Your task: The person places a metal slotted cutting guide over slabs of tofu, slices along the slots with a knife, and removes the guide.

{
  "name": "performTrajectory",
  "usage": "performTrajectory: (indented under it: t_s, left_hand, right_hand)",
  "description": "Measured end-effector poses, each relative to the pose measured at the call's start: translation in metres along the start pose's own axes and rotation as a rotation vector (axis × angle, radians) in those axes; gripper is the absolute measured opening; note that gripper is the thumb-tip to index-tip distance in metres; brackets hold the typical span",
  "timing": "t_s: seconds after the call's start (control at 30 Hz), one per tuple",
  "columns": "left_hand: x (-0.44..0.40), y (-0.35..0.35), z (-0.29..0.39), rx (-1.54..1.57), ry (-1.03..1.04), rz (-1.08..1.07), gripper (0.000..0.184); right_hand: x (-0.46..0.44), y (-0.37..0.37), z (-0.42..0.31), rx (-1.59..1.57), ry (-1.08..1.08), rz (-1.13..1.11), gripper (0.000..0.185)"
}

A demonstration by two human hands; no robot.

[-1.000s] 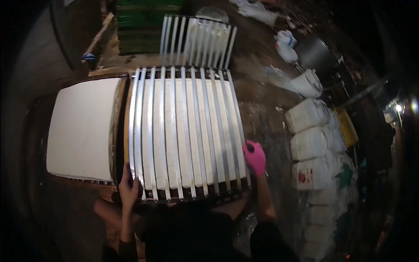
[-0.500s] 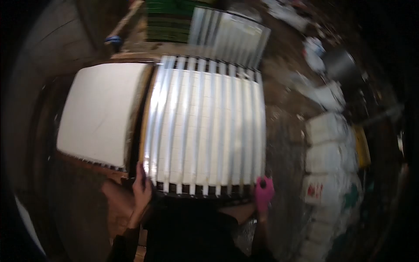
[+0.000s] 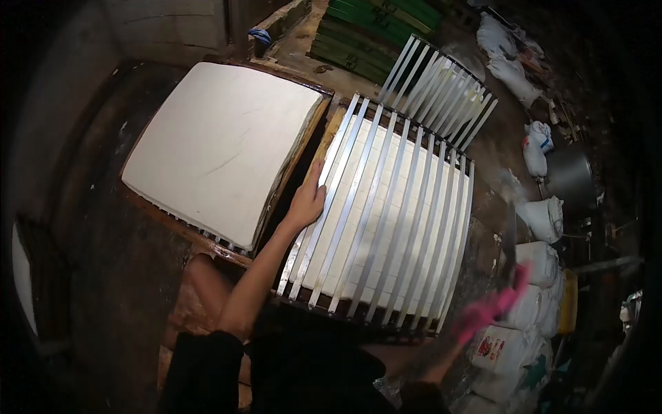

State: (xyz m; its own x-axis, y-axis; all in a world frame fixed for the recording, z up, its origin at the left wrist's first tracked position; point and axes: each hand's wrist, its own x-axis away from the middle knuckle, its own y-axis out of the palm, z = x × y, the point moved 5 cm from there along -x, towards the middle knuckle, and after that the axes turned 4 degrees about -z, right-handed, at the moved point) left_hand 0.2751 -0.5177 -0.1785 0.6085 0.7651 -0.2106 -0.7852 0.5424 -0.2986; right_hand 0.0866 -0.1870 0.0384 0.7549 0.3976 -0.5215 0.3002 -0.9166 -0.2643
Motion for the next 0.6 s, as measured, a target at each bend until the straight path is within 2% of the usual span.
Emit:
performTrajectory:
  t_s: [0.1, 0.17, 0.2, 0.3, 0.37, 0.47, 0.57, 0.6]
  left_hand:
    - [0.002, 0.0, 0.006, -0.104, 0.018, 0.018, 0.064]
    - [0.003, -0.001, 0.005, -0.052, -0.027, 0.025, 0.061]
    - [0.004, -0.001, 0.01, -0.031, -0.061, 0.014, 0.06]
    - [0.002, 0.001, 0.003, -0.063, 0.003, 0.036, 0.062]
    - [0.004, 0.001, 0.0, -0.043, 0.001, 0.041, 0.062]
    - [-0.002, 0.001, -0.001, -0.07, 0.038, 0.057, 0.063]
    - [0.001, 0.003, -0.01, -0.097, 0.013, 0.065, 0.062]
    - [0.003, 0.003, -0.01, -0.101, -0.011, 0.064, 0.062]
  right_hand:
    - [-0.004, 0.128, 0.033, -0.138, -0.016, -0.333, 0.032]
    - [-0.025, 0.212, 0.057, -0.277, -0.026, -0.379, 0.032]
    - [-0.038, 0.254, 0.066, -0.464, -0.038, -0.336, 0.029]
    - [-0.088, 0.335, 0.078, -0.008, -0.044, -0.344, 0.033]
    - [-0.115, 0.375, 0.107, 0.145, -0.033, -0.337, 0.04]
    - [-0.1, 0.392, 0.129, 0.114, -0.004, -0.242, 0.042]
    - [-0.012, 0.348, 0.117, -0.041, 0.121, -0.338, 0.021]
    - [0.028, 0.32, 0.101, -0.091, 0.101, -0.395, 0.015]
